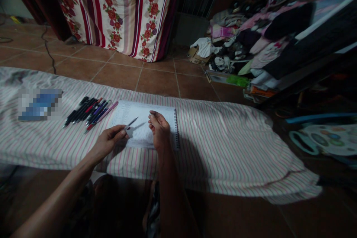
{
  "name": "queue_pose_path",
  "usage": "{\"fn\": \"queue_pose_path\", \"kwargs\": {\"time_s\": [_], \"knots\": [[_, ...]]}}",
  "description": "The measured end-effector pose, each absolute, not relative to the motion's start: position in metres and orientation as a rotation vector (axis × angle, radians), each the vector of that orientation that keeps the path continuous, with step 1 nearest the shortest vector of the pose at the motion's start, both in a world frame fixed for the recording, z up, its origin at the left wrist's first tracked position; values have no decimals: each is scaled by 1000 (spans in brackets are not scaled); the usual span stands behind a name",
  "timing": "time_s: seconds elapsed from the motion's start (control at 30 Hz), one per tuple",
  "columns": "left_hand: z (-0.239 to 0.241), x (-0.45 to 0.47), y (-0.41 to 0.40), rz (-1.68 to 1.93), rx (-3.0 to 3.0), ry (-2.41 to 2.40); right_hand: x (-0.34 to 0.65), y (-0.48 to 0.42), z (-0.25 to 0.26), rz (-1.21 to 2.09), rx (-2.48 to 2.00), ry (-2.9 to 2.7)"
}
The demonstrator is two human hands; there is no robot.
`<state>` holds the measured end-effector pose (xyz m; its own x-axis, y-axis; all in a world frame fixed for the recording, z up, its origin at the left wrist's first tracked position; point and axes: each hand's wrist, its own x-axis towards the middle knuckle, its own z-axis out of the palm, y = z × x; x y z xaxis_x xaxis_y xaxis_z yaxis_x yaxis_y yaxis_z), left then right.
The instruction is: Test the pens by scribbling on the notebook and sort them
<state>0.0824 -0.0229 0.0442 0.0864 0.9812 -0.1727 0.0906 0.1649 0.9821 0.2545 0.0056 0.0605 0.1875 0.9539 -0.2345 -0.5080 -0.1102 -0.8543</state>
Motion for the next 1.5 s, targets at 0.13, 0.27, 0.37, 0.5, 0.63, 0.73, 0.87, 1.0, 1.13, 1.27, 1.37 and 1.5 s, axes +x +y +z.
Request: {"fn": "queue_pose_path", "kwargs": {"time_s": [0.13, 0.27, 0.37, 0.5, 0.63, 0.73, 0.87, 1.0, 1.13, 1.27, 1.37, 1.5], "knots": [[47, 85, -23, 953, 1231, 1266, 254, 5, 62, 1353, -1072, -578], [48, 86, -24, 951, 1238, 1274, 252, 4, 64, 1358, -1078, -612], [44, 87, -24, 956, 1223, 1274, 251, 4, 64, 1380, -1057, -583], [39, 88, -23, 961, 1192, 1257, 250, 5, 65, 1399, -1021, -525], [42, 90, -24, 944, 1173, 1255, 250, 5, 66, 1410, -1029, -508], [44, 90, -25, 937, 1191, 1265, 249, 4, 67, 1419, -1036, -535], [43, 90, -26, 940, 1220, 1268, 249, 4, 67, 1427, -1039, -539], [40, 89, -25, 939, 1272, 1279, 249, 4, 66, 1439, -1048, -523], [39, 88, -25, 917, 1316, 1297, 248, 3, 66, 1438, -1066, -540], [37, 88, -25, 911, 1305, 1302, 246, 3, 67, 1441, -1067, -549], [37, 88, -25, 920, 1300, 1304, 245, 3, 66, 1442, -1065, -557], [37, 89, -25, 920, 1306, 1314, 246, 3, 64, 1433, -1080, -576]]}}
